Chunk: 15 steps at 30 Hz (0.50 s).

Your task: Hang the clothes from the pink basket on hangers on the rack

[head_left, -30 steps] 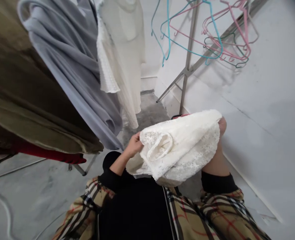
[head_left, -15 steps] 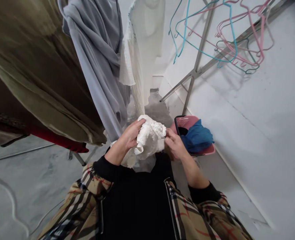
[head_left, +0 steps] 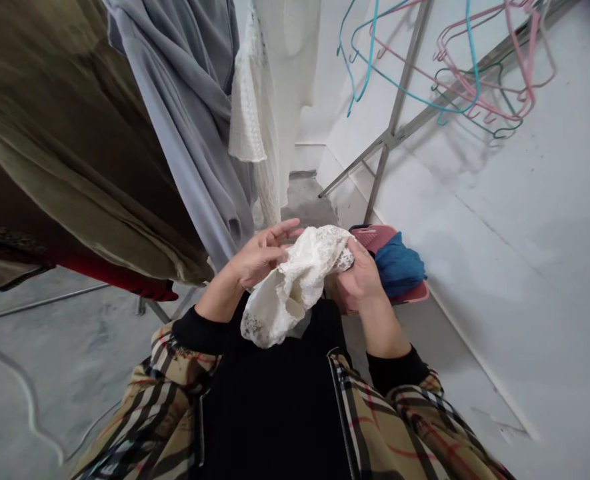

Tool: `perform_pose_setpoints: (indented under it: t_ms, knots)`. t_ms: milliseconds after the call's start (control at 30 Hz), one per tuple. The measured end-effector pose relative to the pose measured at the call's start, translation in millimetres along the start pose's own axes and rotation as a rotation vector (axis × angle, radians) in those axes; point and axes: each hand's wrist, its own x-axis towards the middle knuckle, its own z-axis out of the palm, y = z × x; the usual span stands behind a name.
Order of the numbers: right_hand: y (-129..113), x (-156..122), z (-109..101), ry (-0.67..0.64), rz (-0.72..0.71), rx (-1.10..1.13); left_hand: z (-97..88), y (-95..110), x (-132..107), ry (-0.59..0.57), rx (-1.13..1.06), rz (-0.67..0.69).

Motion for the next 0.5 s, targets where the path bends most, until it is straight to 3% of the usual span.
perform_pose_setpoints:
  t_ms: [133,267,400,500]
  knots:
    - [-19.4,7.9,-14.0,0.008,0.01,-0.015,-16.1,-1.5,-3.9,-0.087,0.191,0.064]
    - [-28.0,11.7,-20.8,0.027,-0.019,-0.028,-20.3,-4.1,-4.6,-0.15,0.357,0.078]
    - [-27.6,13.3,-22.8,0.012,-0.067,-0.096,-15.1,-7.5,1.4,0.004,0.524,0.107]
    - [-24.7,14.9,-29.0,0.026,-0.101,-0.204,-11.6,-10.8,6.9,0.087,0.51,0.112]
